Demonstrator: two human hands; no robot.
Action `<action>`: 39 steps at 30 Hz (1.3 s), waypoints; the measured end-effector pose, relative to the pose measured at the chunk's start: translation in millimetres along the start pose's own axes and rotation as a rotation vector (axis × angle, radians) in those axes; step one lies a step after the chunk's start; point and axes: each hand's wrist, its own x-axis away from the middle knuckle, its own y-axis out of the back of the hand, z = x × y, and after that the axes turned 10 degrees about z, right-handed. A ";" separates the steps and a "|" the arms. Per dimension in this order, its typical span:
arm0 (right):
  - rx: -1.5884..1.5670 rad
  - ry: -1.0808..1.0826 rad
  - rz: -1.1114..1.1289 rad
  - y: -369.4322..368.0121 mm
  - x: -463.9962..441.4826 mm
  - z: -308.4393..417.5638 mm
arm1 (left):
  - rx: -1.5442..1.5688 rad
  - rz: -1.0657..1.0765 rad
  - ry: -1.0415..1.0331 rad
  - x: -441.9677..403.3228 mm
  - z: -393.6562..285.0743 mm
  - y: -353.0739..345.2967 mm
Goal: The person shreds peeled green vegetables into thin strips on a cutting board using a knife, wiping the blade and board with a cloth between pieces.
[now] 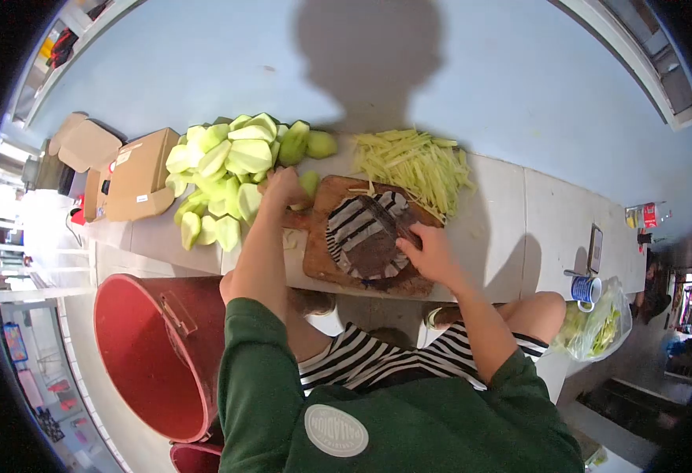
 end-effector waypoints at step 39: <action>0.104 -0.042 -0.069 -17.1 49.3 5.7 | 0.864 -0.287 -0.305 187.8 -119.0 -110.6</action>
